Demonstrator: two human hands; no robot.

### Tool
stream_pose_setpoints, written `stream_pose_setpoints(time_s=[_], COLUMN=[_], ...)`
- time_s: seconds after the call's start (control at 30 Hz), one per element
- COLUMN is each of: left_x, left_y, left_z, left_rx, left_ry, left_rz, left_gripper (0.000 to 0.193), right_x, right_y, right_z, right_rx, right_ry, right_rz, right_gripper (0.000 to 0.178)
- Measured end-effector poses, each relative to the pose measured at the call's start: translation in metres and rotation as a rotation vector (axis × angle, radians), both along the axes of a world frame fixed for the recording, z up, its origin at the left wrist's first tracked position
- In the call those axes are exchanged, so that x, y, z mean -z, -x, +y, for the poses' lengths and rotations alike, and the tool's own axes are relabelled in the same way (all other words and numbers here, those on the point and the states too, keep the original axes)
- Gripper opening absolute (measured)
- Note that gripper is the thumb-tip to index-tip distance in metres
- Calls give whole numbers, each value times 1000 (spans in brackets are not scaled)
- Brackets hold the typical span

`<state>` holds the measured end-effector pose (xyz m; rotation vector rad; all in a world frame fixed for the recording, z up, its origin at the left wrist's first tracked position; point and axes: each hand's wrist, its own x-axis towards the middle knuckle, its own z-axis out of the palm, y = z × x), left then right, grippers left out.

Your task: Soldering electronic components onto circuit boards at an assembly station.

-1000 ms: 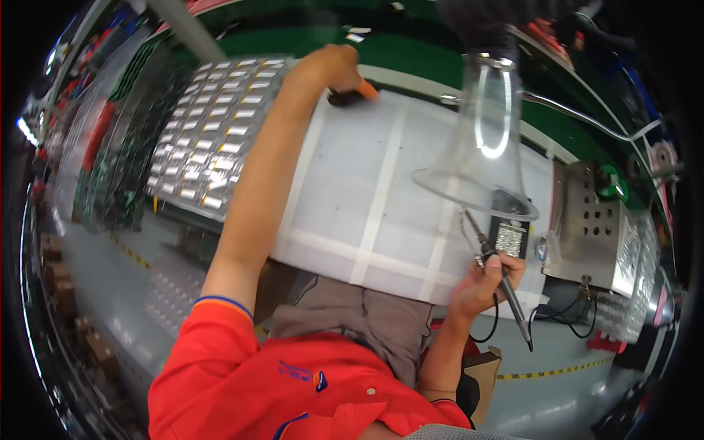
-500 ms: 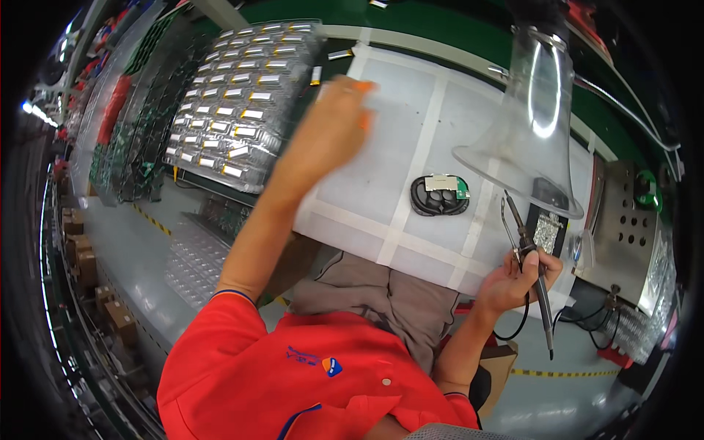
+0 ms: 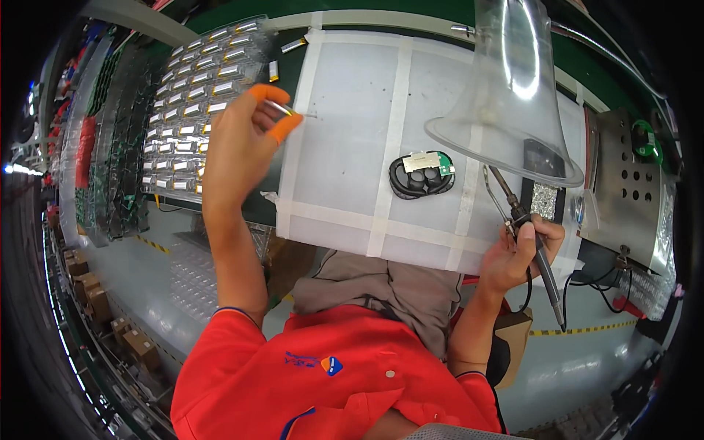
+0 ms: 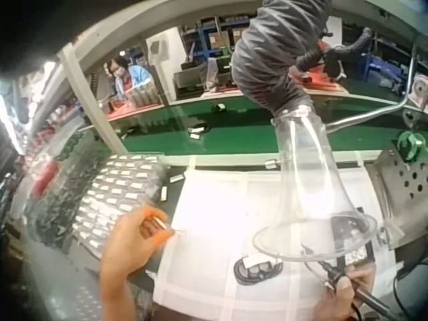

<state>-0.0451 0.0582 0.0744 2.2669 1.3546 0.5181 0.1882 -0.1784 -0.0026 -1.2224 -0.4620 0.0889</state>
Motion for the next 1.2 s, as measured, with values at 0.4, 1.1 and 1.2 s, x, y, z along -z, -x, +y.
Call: stream_pose_setpoints(time_s=[0.4, 1.1, 1.2], left_x=[24, 32, 30], left_y=[-53, -85, -87], left_z=[-96, -116, -101], left_rx=[340, 356, 358], left_ry=[788, 662, 306], left_rz=[-363, -336, -279], left_gripper=[14, 13, 8], right_x=[-3, -4, -14], right_y=[18, 15, 9], right_z=[2, 5, -1], right_rx=[-581, -501, -400], right_ry=[260, 162, 253], right_rz=[21, -107, -84], right_gripper=[49, 44, 30])
